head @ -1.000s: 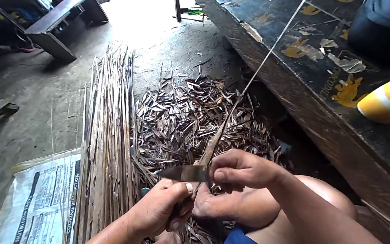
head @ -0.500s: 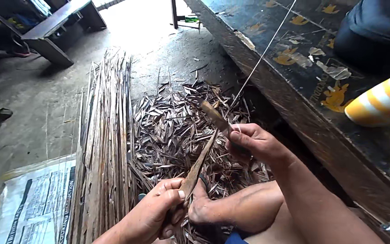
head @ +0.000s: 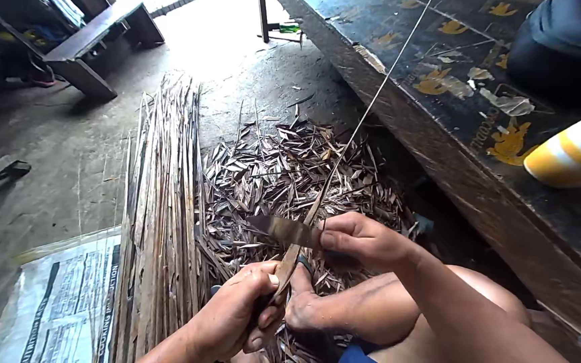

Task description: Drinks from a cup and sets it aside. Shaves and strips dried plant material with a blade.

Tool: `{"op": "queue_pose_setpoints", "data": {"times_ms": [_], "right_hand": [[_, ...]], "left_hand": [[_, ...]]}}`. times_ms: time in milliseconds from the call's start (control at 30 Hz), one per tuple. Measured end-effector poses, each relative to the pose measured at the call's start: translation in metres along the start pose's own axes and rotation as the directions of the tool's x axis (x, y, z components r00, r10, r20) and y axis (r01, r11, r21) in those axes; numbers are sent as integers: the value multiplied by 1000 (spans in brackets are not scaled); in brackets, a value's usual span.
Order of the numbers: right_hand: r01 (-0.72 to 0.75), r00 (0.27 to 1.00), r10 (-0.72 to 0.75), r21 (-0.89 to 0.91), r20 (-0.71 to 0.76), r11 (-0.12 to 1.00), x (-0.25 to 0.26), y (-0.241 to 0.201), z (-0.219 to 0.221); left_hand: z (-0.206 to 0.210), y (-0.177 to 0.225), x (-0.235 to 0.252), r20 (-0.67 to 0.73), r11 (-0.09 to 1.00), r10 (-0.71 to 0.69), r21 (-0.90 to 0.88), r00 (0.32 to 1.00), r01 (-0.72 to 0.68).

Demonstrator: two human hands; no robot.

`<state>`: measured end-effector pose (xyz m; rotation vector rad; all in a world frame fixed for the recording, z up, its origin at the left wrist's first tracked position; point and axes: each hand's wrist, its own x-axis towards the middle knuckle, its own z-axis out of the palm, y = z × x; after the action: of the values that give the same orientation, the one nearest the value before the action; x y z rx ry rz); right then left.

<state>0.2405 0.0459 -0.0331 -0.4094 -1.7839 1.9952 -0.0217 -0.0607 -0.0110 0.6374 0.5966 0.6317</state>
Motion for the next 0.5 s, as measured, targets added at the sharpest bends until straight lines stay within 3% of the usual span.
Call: {"op": "queue_pose_setpoints", "data": {"times_ms": [500], "right_hand": [[27,995,-35,-87,-95,996,-7,-13,-29]], "left_hand": [[2,5,2,-14,1000,1,13,1000,0]]}}
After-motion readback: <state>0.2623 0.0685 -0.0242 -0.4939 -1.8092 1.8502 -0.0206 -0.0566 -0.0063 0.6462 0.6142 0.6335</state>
